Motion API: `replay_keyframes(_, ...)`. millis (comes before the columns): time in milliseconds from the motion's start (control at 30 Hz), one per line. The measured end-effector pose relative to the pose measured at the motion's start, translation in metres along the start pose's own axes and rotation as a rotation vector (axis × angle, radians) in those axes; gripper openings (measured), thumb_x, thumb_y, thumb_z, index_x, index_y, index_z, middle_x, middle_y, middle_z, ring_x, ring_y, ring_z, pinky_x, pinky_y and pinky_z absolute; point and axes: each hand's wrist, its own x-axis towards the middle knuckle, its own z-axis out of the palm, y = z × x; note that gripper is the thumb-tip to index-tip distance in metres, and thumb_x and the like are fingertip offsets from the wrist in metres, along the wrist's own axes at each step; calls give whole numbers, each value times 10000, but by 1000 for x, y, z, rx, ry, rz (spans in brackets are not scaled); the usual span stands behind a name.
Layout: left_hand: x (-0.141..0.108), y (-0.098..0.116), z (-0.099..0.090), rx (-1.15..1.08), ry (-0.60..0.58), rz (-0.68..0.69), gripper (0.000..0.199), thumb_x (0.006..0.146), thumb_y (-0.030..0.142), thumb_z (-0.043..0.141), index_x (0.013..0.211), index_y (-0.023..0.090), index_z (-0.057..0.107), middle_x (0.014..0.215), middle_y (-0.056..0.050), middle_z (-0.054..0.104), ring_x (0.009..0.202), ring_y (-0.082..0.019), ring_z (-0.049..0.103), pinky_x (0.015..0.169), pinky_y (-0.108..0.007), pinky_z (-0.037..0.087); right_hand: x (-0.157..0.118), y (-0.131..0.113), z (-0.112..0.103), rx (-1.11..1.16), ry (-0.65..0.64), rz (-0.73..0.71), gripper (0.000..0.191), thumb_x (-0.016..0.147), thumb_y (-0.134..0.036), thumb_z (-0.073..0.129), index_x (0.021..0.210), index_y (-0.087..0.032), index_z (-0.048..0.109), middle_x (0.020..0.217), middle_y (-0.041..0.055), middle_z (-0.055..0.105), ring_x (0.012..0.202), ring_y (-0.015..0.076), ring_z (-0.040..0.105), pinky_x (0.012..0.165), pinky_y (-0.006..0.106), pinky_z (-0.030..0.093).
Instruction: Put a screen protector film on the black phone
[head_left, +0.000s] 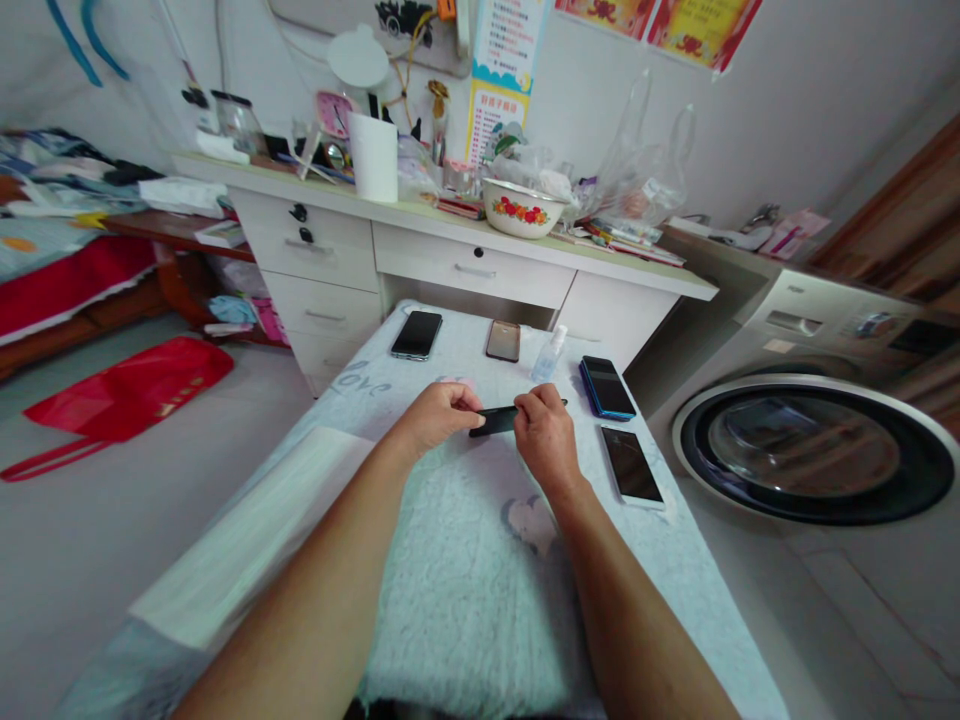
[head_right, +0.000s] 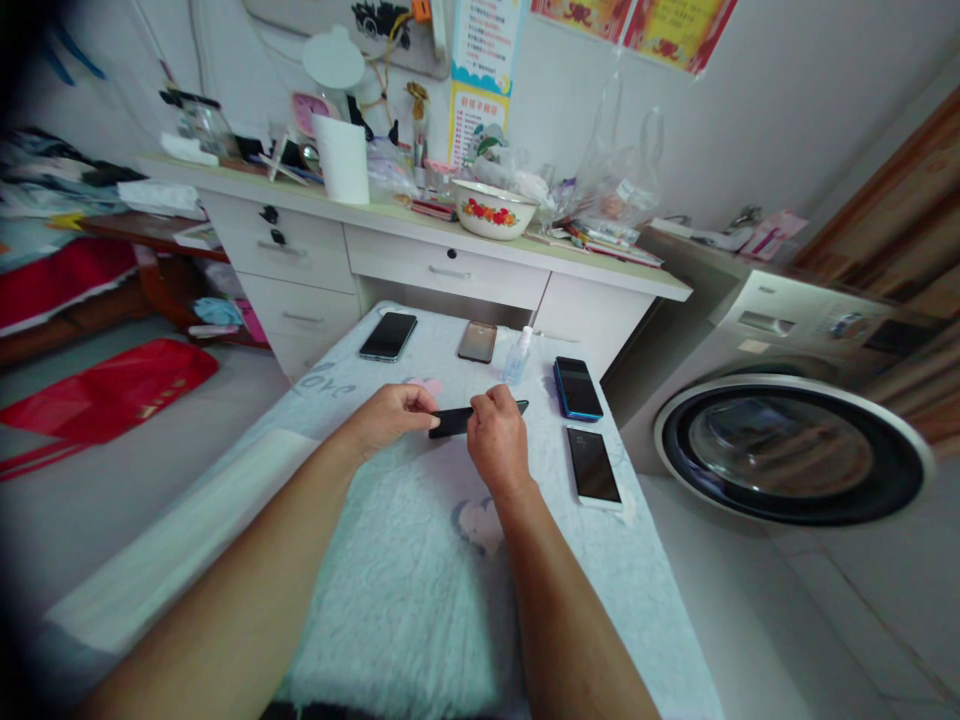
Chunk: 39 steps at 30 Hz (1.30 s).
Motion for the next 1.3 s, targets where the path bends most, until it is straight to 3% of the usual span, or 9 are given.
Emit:
replay_keyframes(300, -3, 5, 0, -39, -46, -41, 145, 548, 193, 703, 657, 142, 622, 590, 39, 570, 583, -98, 519, 588, -235, 394, -4, -29, 7, 42, -106, -91, 241, 887, -142, 434, 879, -178, 672, 892, 59, 524, 794, 156, 519, 745, 252, 433)
replay_keyframes(533, -2, 2, 0, -70, -54, -33, 110, 553, 153, 678, 652, 135, 634, 614, 34, 587, 586, -93, 521, 583, -228, 397, -7, -35, 11, 46, -126, -142, 292, 922, -174, 415, 1097, -212, 645, 892, 55, 528, 792, 157, 513, 725, 247, 434)
replay_keyframes(833, -1, 1, 0, -25, -16, -22, 132, 564, 207, 705, 663, 146, 642, 610, 23, 596, 594, -108, 543, 590, -239, 416, -3, -22, 4, 62, -87, -100, 237, 866, -132, 444, 890, -187, 674, 902, 64, 530, 815, 163, 524, 769, 261, 441)
replay_keyframes(1033, -1, 1, 1, 5, 0, -6, 118, 571, 199, 691, 660, 151, 631, 600, 31, 582, 591, -102, 537, 597, -234, 410, -2, -15, 2, 41, -51, -55, 235, 839, -106, 437, 852, -175, 661, 896, 68, 524, 818, 170, 525, 767, 272, 441)
replay_keyframes(1300, -2, 4, 0, -15, -36, -18, 144, 555, 217, 697, 659, 149, 624, 599, 32, 572, 583, -102, 517, 576, -236, 392, -5, -28, 7, 48, -101, -87, 236, 892, -149, 432, 882, -179, 666, 897, 64, 522, 804, 161, 519, 766, 257, 436)
